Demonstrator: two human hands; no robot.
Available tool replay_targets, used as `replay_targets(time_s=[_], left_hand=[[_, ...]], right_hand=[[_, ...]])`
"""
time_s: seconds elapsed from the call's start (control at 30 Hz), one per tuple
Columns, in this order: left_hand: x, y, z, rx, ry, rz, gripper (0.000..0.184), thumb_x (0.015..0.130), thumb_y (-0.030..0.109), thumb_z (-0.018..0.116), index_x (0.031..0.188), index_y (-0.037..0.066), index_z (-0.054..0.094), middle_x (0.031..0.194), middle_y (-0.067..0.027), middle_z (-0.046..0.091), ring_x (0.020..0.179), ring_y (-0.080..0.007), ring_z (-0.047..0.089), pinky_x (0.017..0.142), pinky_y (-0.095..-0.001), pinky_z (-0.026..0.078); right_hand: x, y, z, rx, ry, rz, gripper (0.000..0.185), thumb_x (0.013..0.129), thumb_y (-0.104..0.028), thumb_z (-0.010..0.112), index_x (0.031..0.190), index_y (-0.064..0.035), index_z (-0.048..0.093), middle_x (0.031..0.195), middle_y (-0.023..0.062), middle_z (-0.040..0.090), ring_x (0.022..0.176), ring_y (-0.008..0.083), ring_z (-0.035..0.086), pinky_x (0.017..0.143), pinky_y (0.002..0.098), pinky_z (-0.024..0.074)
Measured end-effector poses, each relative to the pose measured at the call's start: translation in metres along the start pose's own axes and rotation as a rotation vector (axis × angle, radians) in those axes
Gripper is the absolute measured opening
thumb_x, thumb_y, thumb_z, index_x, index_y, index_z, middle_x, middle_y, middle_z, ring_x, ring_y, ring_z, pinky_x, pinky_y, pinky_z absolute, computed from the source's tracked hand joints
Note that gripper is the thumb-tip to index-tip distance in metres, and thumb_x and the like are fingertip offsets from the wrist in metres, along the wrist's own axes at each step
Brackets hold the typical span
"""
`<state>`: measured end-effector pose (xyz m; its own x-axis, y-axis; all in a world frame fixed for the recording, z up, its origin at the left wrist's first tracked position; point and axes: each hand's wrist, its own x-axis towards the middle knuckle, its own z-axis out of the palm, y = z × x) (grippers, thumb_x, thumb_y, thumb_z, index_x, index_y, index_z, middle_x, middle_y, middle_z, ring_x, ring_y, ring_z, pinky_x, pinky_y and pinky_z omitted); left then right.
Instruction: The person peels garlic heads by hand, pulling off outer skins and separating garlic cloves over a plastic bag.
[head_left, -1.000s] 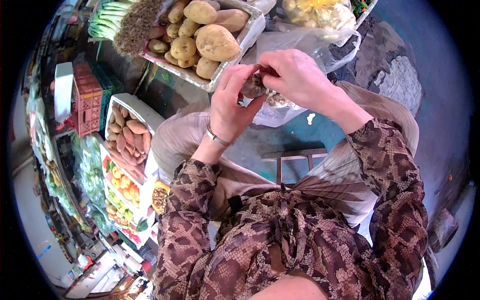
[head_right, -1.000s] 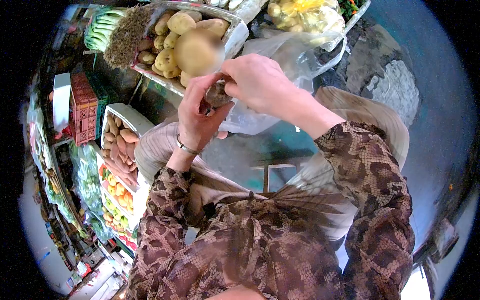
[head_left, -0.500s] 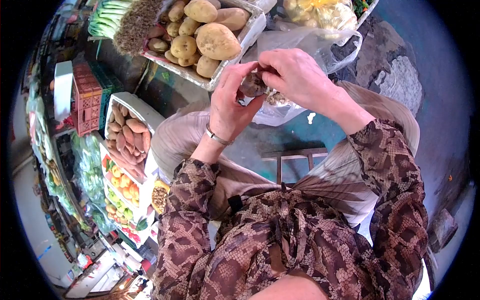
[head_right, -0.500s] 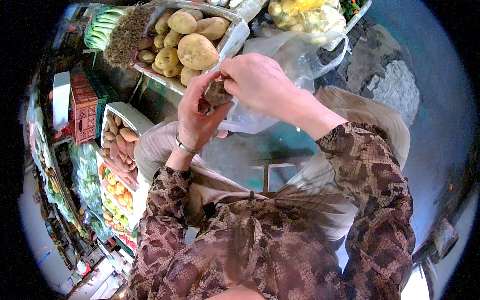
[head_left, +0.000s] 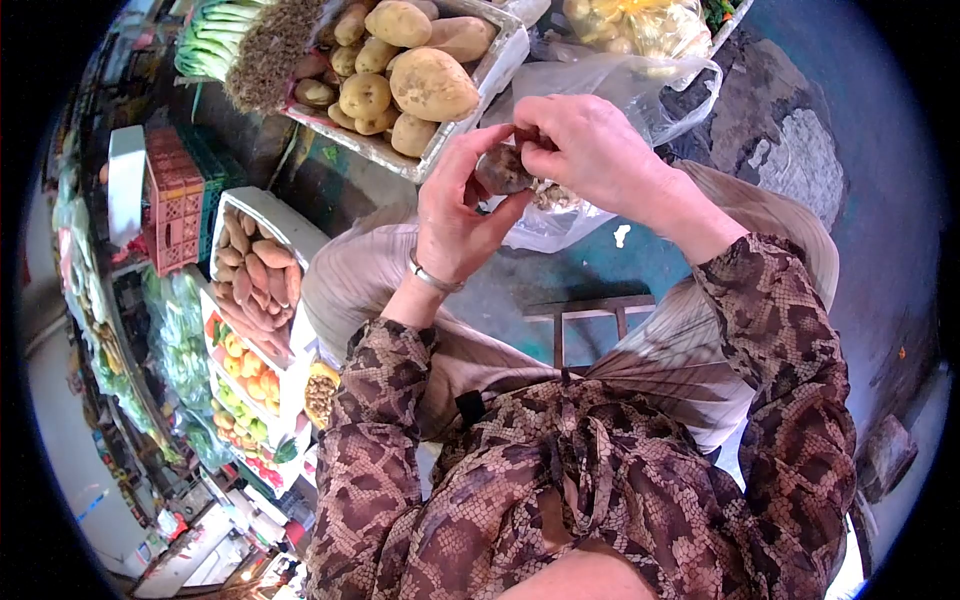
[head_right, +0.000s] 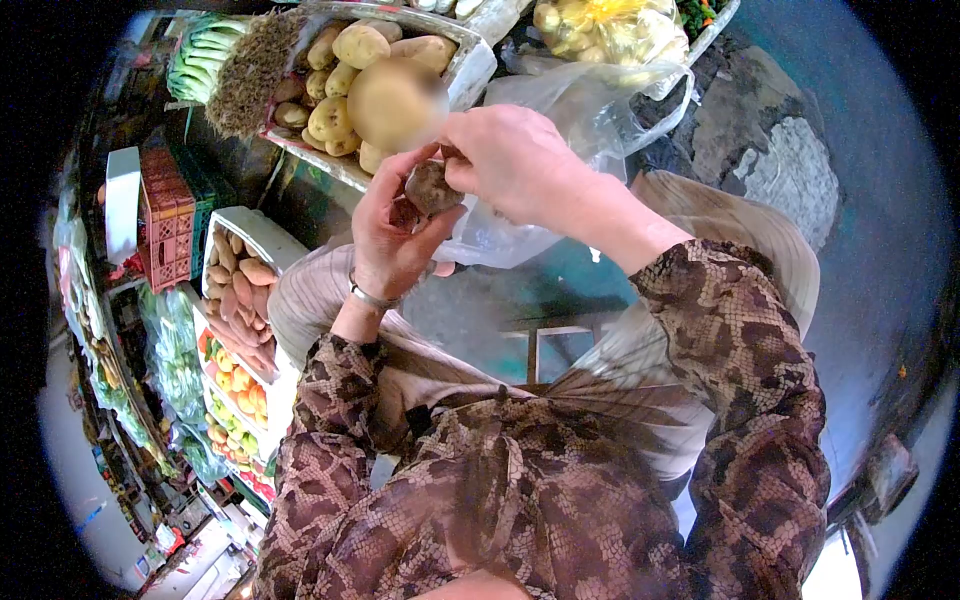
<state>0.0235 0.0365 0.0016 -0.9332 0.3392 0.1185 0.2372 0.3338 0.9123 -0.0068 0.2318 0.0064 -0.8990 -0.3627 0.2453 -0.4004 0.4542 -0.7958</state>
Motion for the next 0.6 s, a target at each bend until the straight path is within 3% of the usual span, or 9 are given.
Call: replay_targets(time_s=[0.1,0.23,0.4,0.6], left_hand=[[-0.001,0.0,-0.002,-0.101,0.005,-0.031,0.061,0.076,-0.005,0.078,0.133,0.005,0.056,0.12,-0.0051,0.06,0.101,-0.0103,0.06,0.076,-0.0223,0.051],[-0.001,0.009,-0.006,-0.202,-0.01,-0.123,0.063,0.077,-0.008,0.077,0.134,0.007,0.056,0.123,-0.0017,0.059,0.105,-0.0073,0.059,0.083,-0.0212,0.05],[0.0,0.015,-0.008,-0.306,-0.012,-0.132,0.062,0.078,-0.009,0.076,0.135,0.008,0.056,0.123,0.0001,0.059,0.104,-0.0062,0.059,0.082,-0.02,0.049],[0.0,0.008,-0.007,-0.279,0.018,-0.164,0.062,0.078,-0.009,0.075,0.135,0.007,0.056,0.121,-0.0008,0.06,0.103,-0.007,0.059,0.08,-0.0197,0.049]], right_hand=[[0.003,-0.002,-0.007,0.072,-0.084,0.135,0.018,0.081,-0.014,0.064,0.09,0.0011,0.06,0.074,0.0174,0.062,0.071,0.0367,0.063,0.066,0.042,0.0487],[0.006,0.006,-0.007,0.03,-0.03,0.095,0.018,0.081,-0.013,0.064,0.091,0.0009,0.061,0.072,0.016,0.062,0.068,0.0331,0.062,0.064,0.0395,0.0485],[0.008,0.009,-0.011,0.118,-0.009,0.16,0.017,0.083,-0.013,0.066,0.093,0.0015,0.062,0.072,0.0118,0.062,0.064,0.0202,0.06,0.062,0.0347,0.0477],[0.008,-0.003,-0.014,0.228,-0.125,0.136,0.017,0.086,-0.009,0.067,0.098,0.002,0.064,0.081,0.0129,0.064,0.071,0.0212,0.062,0.066,0.0338,0.049]])
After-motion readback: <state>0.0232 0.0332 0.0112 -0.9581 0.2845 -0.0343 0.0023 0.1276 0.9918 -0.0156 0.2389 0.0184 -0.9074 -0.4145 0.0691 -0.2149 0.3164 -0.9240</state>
